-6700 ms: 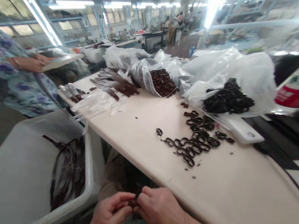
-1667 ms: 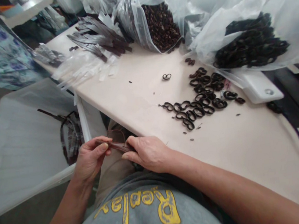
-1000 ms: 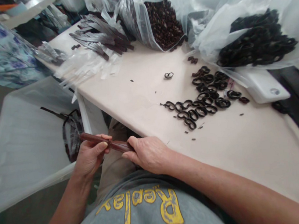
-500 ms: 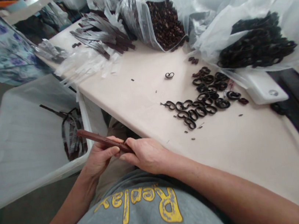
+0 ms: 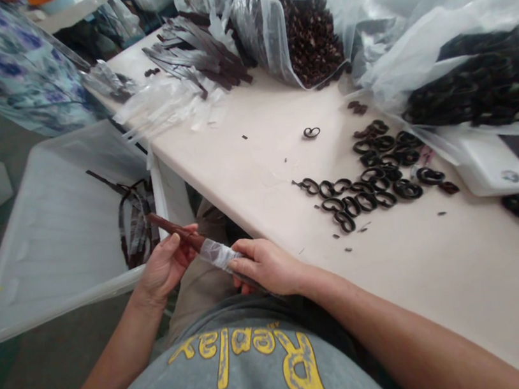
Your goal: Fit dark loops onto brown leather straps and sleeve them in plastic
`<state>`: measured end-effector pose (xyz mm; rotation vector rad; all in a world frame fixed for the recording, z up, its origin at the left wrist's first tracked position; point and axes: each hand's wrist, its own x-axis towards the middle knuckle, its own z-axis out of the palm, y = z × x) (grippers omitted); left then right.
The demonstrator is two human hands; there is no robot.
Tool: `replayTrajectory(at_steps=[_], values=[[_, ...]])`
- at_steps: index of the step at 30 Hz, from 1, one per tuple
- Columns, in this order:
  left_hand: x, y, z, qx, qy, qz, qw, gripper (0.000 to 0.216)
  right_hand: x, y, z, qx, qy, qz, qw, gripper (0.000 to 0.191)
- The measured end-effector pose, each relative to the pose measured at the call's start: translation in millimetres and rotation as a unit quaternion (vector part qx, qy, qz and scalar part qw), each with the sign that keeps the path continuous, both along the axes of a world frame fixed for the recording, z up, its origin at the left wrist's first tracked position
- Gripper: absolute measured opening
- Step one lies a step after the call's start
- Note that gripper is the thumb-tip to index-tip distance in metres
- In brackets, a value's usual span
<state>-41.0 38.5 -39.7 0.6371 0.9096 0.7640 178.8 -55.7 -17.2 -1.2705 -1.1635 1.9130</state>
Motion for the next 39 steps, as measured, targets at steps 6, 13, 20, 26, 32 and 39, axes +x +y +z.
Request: replayTrajectory(at_steps=[6,13,20,26,32,39], values=[[10.9,-15.5,4.9,0.024,-0.019,-0.012,0.999,0.037,-1.3,-1.9,-5.7,0.049,-0.088,0.011,0.995,0.02],[22.5,-31.3,13.7,0.076,-0.032,-0.037,0.996,0.041,-1.4,-2.1,3.1,0.115,-0.166,0.014,0.979,0.028],[42.7,-57.4,6.3,0.09,-0.02,-0.088,0.992,0.048,-5.7,1.3,0.7,0.112,-0.176,-0.009,0.978,0.03],[12.3,-2.4,14.8,0.056,0.01,0.096,0.994,0.044,2.3,1.5,6.9,0.045,-0.054,0.066,0.995,0.048],[-15.2,41.9,17.7,0.008,-0.003,0.202,0.979,0.03,2.1,-2.8,-1.0,-0.056,-0.021,0.097,0.993,0.054],[18.7,-23.0,9.1,0.03,-0.037,0.065,0.997,0.045,0.0,-3.8,-3.5,-0.044,-0.073,0.09,0.992,0.049]])
